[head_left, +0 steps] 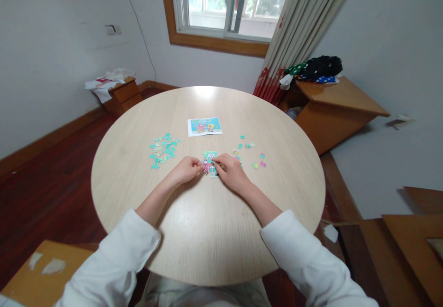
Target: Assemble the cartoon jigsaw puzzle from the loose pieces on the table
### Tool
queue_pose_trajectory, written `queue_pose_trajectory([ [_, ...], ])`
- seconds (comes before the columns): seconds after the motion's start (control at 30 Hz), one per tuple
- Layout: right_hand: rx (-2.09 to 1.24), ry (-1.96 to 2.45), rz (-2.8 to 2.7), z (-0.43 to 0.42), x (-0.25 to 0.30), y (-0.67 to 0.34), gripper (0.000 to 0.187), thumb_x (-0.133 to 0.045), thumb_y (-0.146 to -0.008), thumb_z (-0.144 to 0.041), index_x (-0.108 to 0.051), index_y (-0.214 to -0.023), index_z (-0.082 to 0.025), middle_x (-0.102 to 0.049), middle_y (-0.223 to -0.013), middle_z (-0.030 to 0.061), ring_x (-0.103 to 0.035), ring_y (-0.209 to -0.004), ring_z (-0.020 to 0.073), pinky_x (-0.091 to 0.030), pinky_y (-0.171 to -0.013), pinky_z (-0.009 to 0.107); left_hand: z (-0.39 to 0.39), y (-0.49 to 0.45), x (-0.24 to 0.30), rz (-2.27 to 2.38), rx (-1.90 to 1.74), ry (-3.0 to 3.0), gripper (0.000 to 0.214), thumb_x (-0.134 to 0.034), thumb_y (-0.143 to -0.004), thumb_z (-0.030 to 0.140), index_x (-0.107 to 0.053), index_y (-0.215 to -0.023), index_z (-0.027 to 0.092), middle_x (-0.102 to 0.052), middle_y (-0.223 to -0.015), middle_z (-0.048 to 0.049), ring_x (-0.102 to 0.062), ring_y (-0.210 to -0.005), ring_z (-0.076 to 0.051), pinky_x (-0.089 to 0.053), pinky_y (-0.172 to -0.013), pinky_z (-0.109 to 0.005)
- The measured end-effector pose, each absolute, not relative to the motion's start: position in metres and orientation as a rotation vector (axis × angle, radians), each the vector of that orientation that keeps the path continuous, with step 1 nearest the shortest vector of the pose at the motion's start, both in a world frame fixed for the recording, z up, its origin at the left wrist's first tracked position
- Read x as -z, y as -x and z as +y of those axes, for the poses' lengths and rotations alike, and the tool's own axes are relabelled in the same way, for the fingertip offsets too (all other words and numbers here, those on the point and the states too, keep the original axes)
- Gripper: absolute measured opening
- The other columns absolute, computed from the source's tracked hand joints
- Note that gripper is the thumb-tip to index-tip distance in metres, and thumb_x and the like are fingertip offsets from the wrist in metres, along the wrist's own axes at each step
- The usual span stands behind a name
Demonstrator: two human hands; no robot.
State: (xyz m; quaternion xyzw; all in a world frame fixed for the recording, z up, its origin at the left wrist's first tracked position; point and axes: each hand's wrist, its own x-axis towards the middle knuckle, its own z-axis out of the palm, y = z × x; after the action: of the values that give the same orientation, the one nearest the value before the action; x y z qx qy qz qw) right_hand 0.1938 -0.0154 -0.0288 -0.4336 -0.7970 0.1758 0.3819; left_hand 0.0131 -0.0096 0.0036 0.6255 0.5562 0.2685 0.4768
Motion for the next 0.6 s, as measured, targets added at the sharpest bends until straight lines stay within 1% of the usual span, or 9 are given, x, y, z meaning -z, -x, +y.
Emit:
queue_pose_trajectory([
  [0.13,-0.462,1.136,-2.060,-0.0141,0.0329,-0.1942,0.024,-0.053,-0.081,-0.007,-0.068,-0.094,-0.020,-0.065,-0.093,0.0073,-0.060,-0.089,0.0174,-0.048,-0.081,0.032,-0.0073,-0.0162,-0.0031,1.404,-0.570,-1.574,0.024,-0.059,-0.063,0.029,-0.049,-0.045,0.016,-0.036,-0.041,0.0069,-0.028,-0.044,-0.007,-0.020,-0.048,-0.024],
  [0.23,-0.463,1.149,-2.088,-0.0132,0.0352,-0.1940,0.024,-0.055,-0.079,-0.007,-0.069,-0.094,-0.019,-0.064,-0.092,0.0073,-0.059,-0.088,0.0175,-0.048,-0.081,0.033,-0.0067,-0.0175,-0.0042,1.441,-0.518,-1.594,0.026,-0.058,-0.065,0.029,-0.047,-0.045,0.017,-0.033,-0.041,0.0076,-0.026,-0.044,-0.007,-0.019,-0.049,-0.025],
  [0.43,-0.450,1.164,-2.119,-0.0123,0.0372,-0.1935,0.026,-0.056,-0.079,-0.007,-0.070,-0.096,-0.019,-0.063,-0.093,0.0084,-0.058,-0.089,0.0190,-0.048,-0.083,0.036,-0.0051,-0.0192,-0.0044,1.474,-0.511,-1.610,0.028,-0.060,-0.066,0.029,-0.047,-0.044,0.017,-0.033,-0.041,0.0071,-0.027,-0.045,-0.008,-0.018,-0.049,-0.025],
  [0.6,-0.440,1.162,-2.133,-0.0121,0.0380,-0.1934,0.026,-0.056,-0.079,-0.008,-0.070,-0.098,-0.020,-0.062,-0.093,0.0076,-0.057,-0.089,0.0181,-0.047,-0.082,0.034,-0.0045,-0.0211,-0.0038,1.493,-0.504,-1.623,0.030,-0.059,-0.067,0.030,-0.045,-0.044,0.017,-0.033,-0.041,0.0071,-0.028,-0.045,-0.008,-0.018,-0.049,-0.025],
])
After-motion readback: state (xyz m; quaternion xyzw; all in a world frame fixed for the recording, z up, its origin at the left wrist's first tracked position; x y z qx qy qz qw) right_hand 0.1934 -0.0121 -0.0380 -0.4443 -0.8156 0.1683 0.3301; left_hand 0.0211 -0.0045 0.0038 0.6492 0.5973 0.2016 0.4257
